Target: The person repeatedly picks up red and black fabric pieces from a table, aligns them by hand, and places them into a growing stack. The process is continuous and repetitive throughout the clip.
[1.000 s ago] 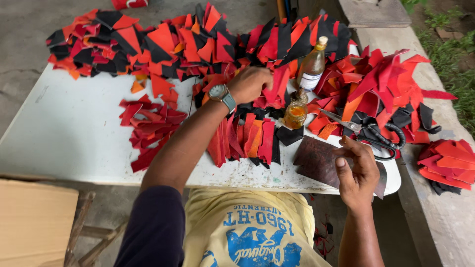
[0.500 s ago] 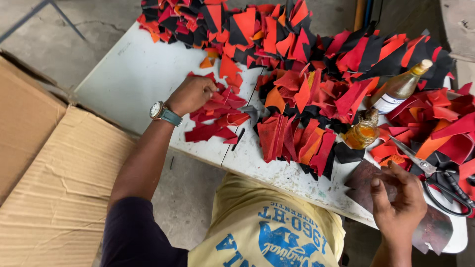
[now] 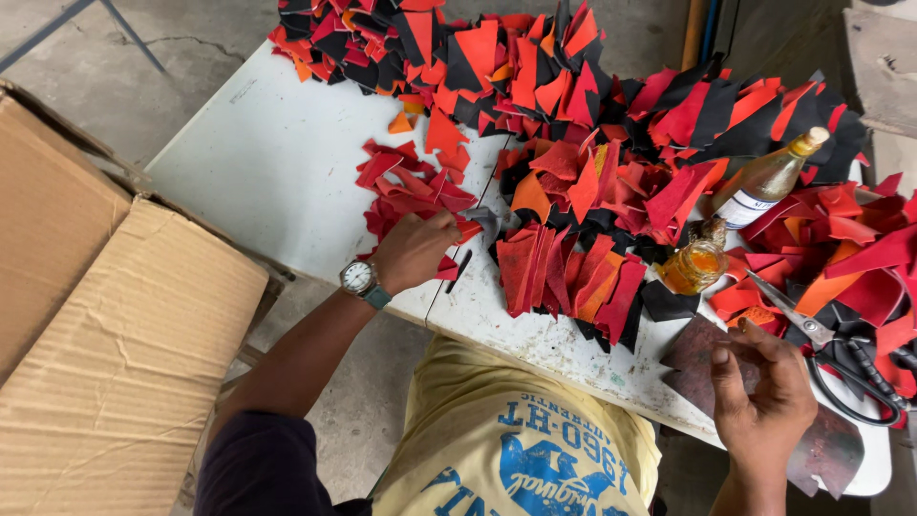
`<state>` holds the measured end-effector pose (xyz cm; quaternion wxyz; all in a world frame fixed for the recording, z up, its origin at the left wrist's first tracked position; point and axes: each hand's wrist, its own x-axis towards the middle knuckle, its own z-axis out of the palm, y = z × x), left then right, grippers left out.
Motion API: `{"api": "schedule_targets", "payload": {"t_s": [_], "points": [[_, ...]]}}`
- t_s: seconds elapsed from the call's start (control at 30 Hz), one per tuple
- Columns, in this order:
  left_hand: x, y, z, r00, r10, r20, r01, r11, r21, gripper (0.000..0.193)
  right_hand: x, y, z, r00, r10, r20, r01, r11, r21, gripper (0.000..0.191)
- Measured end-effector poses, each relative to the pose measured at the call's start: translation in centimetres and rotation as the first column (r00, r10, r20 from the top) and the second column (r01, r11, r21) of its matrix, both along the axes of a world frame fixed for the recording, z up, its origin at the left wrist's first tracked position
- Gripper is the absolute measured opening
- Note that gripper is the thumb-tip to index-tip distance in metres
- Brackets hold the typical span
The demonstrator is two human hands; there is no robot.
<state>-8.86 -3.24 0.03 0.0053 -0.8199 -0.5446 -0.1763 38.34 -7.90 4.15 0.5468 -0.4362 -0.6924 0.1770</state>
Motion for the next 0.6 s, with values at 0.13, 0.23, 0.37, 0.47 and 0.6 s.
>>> {"api": "schedule_targets", "payload": {"t_s": [0.13, 0.23, 0.37, 0.47, 0.6], "points": [[-1.8, 2.9, 0.7, 0.997, 0.048, -0.059, -0.053, 0.995, -0.082, 0.013, 0.2, -0.3, -0.4, 1.0, -0.027, -0.007, 0.027, 0.999, -0.017, 0.026], [-4.1, 3.1, 2.7, 0.974, -0.017, 0.227, 0.008, 0.999, 0.038, 0.012, 0.7, -0.6, -0.8, 0.999, -0.044, 0.005, 0.044, 0.998, -0.042, 0.025], [-5.0, 1.9, 4.8, 0.922, 0.07, 0.381, -0.112, 0.99, 0.088, 0.005, 0.7, -0.3, -1.3, 0.999, -0.049, 0.022, 0.05, 0.997, -0.054, 0.026], [-4.5, 1.3, 5.4, 0.881, 0.17, 0.442, -0.233, 0.968, 0.093, 0.014, 0.2, -0.2, -1.3, 0.999, -0.032, 0.035, 0.033, 0.999, -0.04, 0.023], [-3.7, 1.1, 5.5, 0.805, 0.259, 0.534, -0.291, 0.956, -0.024, 0.022, -0.9, -0.4, -0.6, 0.998, -0.012, 0.066, 0.014, 0.999, -0.035, 0.021]]}}
